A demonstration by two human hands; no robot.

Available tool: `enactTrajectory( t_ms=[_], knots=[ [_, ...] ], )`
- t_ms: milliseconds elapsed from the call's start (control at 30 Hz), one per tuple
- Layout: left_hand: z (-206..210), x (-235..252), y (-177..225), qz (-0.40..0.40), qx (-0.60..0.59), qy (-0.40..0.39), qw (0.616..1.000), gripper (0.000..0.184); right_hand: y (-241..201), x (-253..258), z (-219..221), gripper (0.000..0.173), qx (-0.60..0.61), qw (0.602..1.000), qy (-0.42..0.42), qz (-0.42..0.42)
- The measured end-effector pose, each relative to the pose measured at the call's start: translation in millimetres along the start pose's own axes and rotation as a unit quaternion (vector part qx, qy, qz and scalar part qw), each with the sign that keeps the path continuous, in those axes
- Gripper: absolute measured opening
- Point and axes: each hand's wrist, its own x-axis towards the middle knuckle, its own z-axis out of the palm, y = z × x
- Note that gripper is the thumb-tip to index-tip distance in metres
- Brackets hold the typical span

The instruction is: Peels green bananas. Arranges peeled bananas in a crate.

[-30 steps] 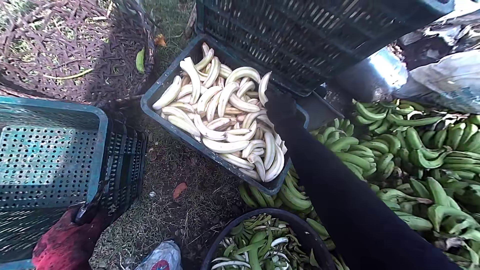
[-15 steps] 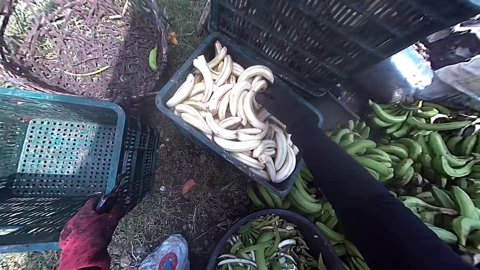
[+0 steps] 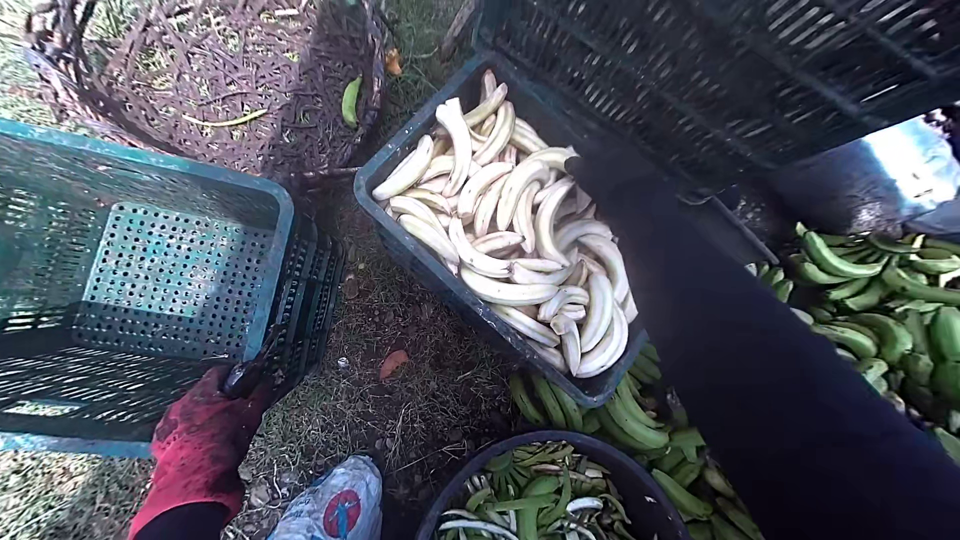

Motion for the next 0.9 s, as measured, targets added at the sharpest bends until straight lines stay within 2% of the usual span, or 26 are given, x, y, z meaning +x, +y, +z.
enactTrajectory(
  t_ms=[133, 233, 333, 367, 467, 600, 667, 733, 833, 900],
  knots=[
    [-1, 0, 3, -0.004, 0.001, -0.002, 1.000, 0.050, 11, -24, 13, 0.054, 0.124, 0.992, 0.013, 0.021],
    [2, 2, 0, -0.001, 0.004, -0.001, 1.000, 0.051, 25, -31, 18, 0.059, 0.152, 0.986, 0.034, 0.056],
    [5, 3, -3, 0.002, 0.001, 0.007, 1.000, 0.053, 51, -19, 40, 0.058, 0.185, 0.970, 0.130, 0.091],
    [6, 3, -4, 0.002, 0.001, 0.009, 1.000, 0.053, 55, -16, 44, 0.057, 0.171, 0.974, 0.129, 0.078],
    [4, 2, -4, 0.003, 0.000, 0.006, 1.000, 0.051, 45, -22, 22, 0.061, 0.119, 0.993, -0.003, -0.028],
    [2, 2, -2, -0.003, 0.004, 0.008, 1.000, 0.053, 49, -34, 50, 0.071, 0.069, 0.984, 0.102, -0.126],
    [1, 1, -2, -0.003, 0.010, 0.011, 1.000, 0.052, 40, -52, 78, 0.078, 0.009, 0.983, 0.098, -0.156],
    [0, 0, 2, -0.003, 0.016, 0.012, 1.000, 0.048, 34, -53, 99, 0.082, -0.035, 0.987, 0.072, -0.142],
    [-3, -5, 6, -0.006, 0.015, 0.016, 1.000, 0.047, 30, -58, 91, 0.081, -0.038, 0.988, 0.054, -0.141],
    [-4, -5, 9, -0.004, 0.017, 0.022, 1.000, 0.046, 42, -99, 87, 0.075, 0.004, 0.974, 0.108, -0.198]
  ],
)
